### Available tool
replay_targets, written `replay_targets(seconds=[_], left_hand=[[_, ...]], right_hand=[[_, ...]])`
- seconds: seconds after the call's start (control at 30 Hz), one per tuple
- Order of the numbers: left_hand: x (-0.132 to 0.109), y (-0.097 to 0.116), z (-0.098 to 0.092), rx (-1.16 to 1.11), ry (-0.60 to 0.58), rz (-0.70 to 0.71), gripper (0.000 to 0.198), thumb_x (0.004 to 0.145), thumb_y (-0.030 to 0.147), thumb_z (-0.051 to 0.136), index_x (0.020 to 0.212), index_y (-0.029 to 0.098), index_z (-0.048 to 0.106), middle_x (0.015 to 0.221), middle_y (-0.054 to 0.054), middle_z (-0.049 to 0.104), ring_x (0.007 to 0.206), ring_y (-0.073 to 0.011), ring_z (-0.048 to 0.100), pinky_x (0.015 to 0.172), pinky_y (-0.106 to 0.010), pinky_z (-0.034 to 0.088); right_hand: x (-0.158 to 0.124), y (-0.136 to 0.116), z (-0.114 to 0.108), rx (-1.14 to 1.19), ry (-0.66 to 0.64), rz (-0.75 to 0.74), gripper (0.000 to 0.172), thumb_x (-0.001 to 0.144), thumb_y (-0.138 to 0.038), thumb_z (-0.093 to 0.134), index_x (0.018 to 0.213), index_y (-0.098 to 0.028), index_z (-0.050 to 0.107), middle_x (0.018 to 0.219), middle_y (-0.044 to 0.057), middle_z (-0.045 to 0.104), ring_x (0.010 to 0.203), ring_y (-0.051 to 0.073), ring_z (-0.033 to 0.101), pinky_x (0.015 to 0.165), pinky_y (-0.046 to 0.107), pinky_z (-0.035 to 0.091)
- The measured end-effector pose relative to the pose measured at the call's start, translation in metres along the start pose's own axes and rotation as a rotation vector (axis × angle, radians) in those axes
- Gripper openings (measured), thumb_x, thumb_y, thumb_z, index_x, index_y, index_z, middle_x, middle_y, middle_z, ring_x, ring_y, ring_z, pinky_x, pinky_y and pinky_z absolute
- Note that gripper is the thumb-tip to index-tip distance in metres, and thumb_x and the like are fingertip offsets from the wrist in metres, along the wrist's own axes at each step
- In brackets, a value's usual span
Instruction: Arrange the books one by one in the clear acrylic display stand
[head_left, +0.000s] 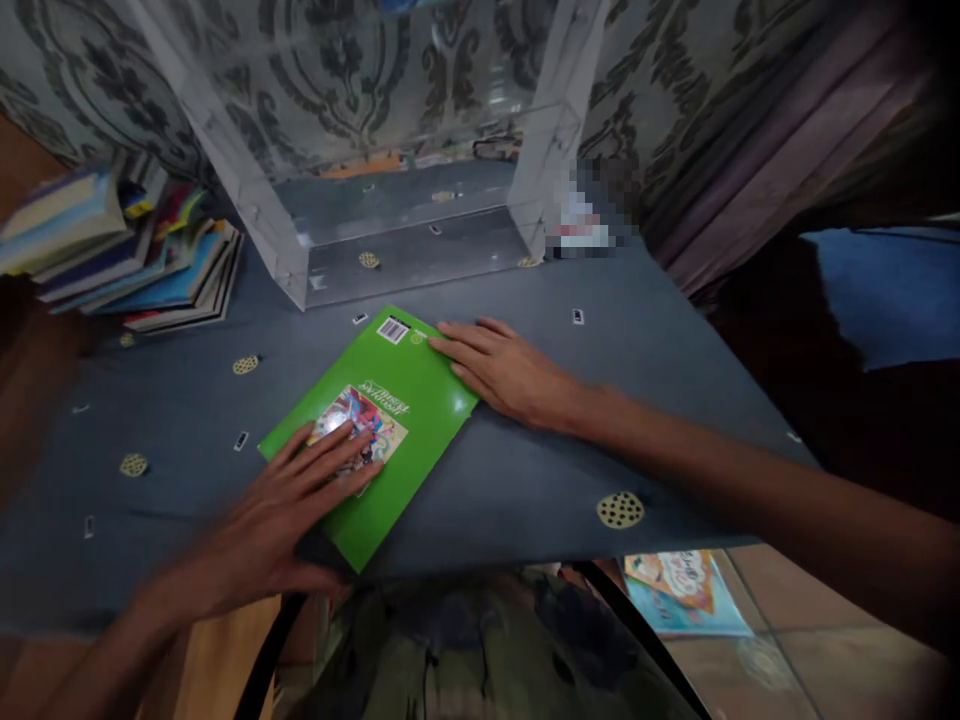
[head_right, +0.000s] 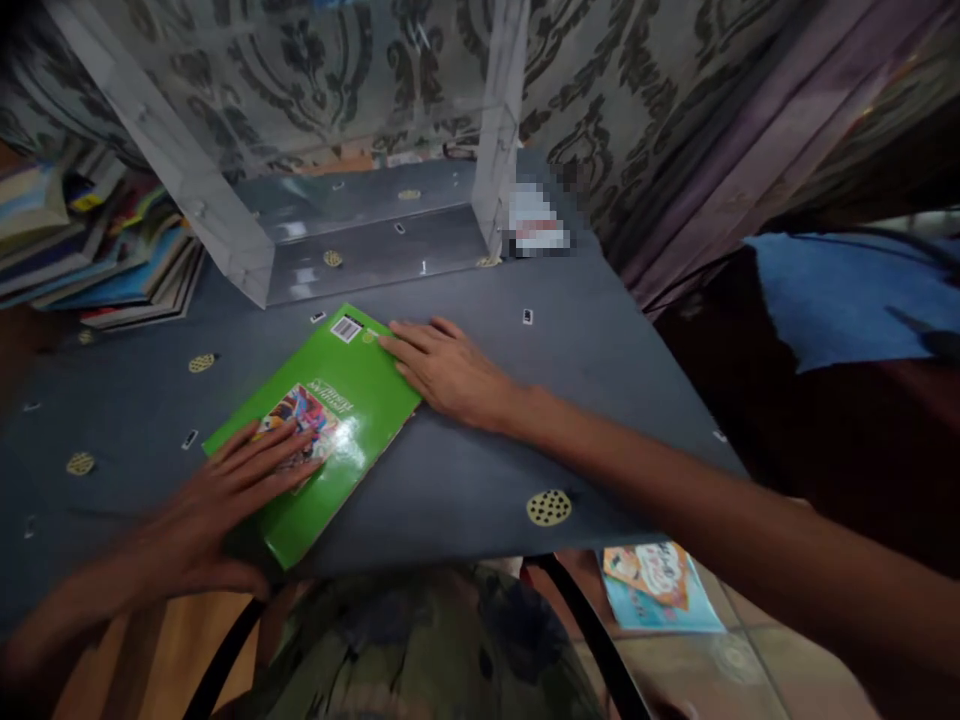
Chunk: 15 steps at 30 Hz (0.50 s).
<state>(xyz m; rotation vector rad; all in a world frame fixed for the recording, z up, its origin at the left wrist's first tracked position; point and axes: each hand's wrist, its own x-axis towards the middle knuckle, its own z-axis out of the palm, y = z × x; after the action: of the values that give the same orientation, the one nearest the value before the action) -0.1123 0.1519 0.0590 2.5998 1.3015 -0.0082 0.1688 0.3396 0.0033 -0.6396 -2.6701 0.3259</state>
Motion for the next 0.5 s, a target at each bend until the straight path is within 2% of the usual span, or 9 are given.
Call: replay_targets(seconds=[0.1,0.2,0.33,0.5], left_hand=[[-0.02,-0.007,0.006,0.043,0.03,-0.047,0.079,0.094,0.047,0.063,0.16,0.035,0.022,0.164,-0.007,0.033,0.152,-0.0294,0.026,0.122,-0.056,0.026],[-0.021,-0.01,0.014,0.099,0.107,-0.03,0.066,0.098,0.043,0.058,0.157,0.039,0.028,0.159,-0.004,0.042,0.149,-0.0265,0.035,0.121,-0.052,0.03],[-0.004,-0.002,0.022,0.214,0.177,-0.038,0.054,0.095,0.048,0.061,0.147,0.038,0.048,0.149,-0.006,0.056,0.139,-0.0292,0.049,0.114,-0.05,0.038],[0.029,0.02,0.027,0.32,0.315,-0.045,0.05,0.099,0.05,0.053,0.138,0.019,0.058,0.136,-0.015,0.064,0.127,-0.031,0.057,0.104,-0.049,0.044]], right_hand=[[-0.03,-0.016,-0.007,-0.11,0.014,0.064,0.039,0.105,-0.028,0.037,0.138,-0.02,0.056,0.134,0.018,0.061,0.121,0.032,0.057,0.103,0.055,0.044],[-0.037,-0.019,-0.005,-0.132,0.038,0.086,0.039,0.103,-0.03,0.039,0.137,-0.02,0.056,0.128,0.02,0.06,0.109,0.033,0.057,0.091,0.053,0.05],[-0.012,0.002,0.005,-0.052,0.071,0.038,0.041,0.102,-0.025,0.036,0.138,-0.018,0.056,0.126,0.02,0.058,0.109,0.032,0.055,0.092,0.051,0.05],[0.037,0.034,0.011,0.017,0.027,0.012,0.044,0.098,-0.016,0.037,0.134,-0.022,0.062,0.129,0.015,0.06,0.113,0.03,0.055,0.097,0.051,0.047]])
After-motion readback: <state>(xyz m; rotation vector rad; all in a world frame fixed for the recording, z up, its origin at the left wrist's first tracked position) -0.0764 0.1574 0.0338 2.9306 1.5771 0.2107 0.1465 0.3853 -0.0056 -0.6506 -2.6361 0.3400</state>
